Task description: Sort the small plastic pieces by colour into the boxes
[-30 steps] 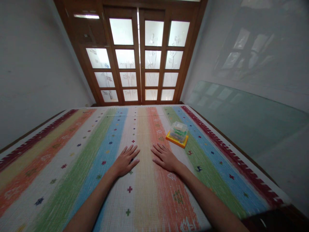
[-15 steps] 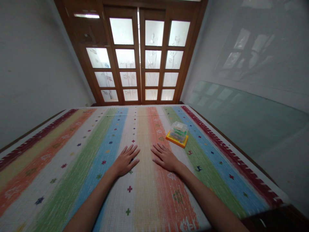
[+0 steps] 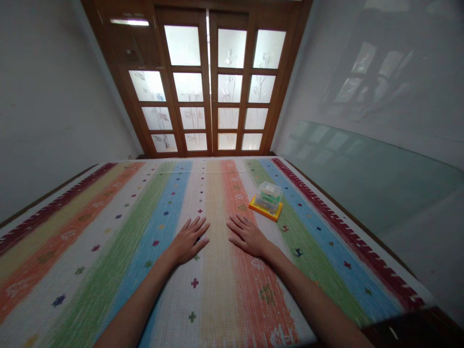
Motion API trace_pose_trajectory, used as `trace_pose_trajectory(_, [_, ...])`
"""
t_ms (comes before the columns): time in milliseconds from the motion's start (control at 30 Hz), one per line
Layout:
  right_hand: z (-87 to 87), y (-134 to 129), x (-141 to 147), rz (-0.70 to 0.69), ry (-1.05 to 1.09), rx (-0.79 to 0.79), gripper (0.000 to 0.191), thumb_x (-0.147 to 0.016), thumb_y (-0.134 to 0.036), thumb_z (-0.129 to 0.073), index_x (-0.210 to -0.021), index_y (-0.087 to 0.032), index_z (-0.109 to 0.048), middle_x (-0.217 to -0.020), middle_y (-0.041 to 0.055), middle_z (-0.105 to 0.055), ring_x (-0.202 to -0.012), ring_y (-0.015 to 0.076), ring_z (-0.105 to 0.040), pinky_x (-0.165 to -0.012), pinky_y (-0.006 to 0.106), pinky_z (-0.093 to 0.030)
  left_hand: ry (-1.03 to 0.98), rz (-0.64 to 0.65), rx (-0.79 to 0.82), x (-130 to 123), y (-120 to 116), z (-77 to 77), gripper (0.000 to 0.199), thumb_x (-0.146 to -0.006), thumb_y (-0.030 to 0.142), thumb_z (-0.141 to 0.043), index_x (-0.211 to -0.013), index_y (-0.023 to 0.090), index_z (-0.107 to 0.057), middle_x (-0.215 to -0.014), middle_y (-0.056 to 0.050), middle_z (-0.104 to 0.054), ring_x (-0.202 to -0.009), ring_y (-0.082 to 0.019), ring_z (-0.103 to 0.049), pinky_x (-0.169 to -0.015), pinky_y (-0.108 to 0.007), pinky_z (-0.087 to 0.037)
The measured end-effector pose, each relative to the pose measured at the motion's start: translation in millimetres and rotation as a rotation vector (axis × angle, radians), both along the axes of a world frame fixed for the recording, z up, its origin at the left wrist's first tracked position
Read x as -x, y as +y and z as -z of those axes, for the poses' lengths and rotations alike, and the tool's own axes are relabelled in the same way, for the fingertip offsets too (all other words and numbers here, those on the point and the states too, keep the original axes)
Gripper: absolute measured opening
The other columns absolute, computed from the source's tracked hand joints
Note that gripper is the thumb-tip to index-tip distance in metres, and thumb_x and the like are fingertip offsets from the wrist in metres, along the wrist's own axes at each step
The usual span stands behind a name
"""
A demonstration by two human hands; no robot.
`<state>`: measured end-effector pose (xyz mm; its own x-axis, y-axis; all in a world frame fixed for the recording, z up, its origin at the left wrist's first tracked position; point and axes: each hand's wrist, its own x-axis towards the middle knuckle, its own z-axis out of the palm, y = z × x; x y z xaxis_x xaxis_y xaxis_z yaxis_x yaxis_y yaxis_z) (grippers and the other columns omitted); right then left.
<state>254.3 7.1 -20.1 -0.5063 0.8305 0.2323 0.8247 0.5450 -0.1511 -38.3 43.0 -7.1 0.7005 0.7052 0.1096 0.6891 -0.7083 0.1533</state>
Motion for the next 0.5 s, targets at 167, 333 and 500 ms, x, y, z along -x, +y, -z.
trace_pose_trajectory(167, [-3.0, -0.9, 0.4, 0.002, -0.017, 0.010, 0.057, -0.100, -0.048, -0.043, -0.150, -0.019, -0.044, -0.157, 0.0133, -0.037, -0.145, 0.0322, -0.033, -0.118, 0.054, -0.028, 0.003, -0.005, 0.008, -0.5, -0.1, -0.8, 0.061, -0.101, 0.056, -0.030, -0.153, 0.025, -0.034, -0.161, -0.008, -0.030, -0.151, -0.028, -0.023, -0.122, -0.053, -0.021])
trace_pose_trajectory(333, [-3.6, -1.0, 0.4, -0.001, -0.012, 0.006, 0.057, -0.100, -0.047, -0.044, -0.150, -0.018, -0.044, -0.157, 0.0144, -0.037, -0.146, 0.0319, -0.032, -0.118, 0.055, -0.027, 0.012, -0.011, 0.017, -0.8, -1.1, -1.8, 0.062, -0.101, 0.057, -0.030, -0.153, 0.024, -0.033, -0.161, -0.009, -0.029, -0.151, -0.028, -0.022, -0.122, -0.053, -0.020])
trace_pose_trajectory(500, [-1.9, -0.6, -0.1, -0.003, -0.006, 0.002, 0.057, -0.100, -0.047, -0.044, -0.150, -0.020, -0.043, -0.157, 0.0135, -0.037, -0.146, 0.0310, -0.031, -0.118, 0.054, -0.027, -0.005, 0.001, 0.006, -0.3, -1.4, -2.4, 0.061, -0.101, 0.057, -0.029, -0.153, 0.025, -0.033, -0.161, -0.009, -0.030, -0.151, -0.027, -0.022, -0.122, -0.053, -0.020])
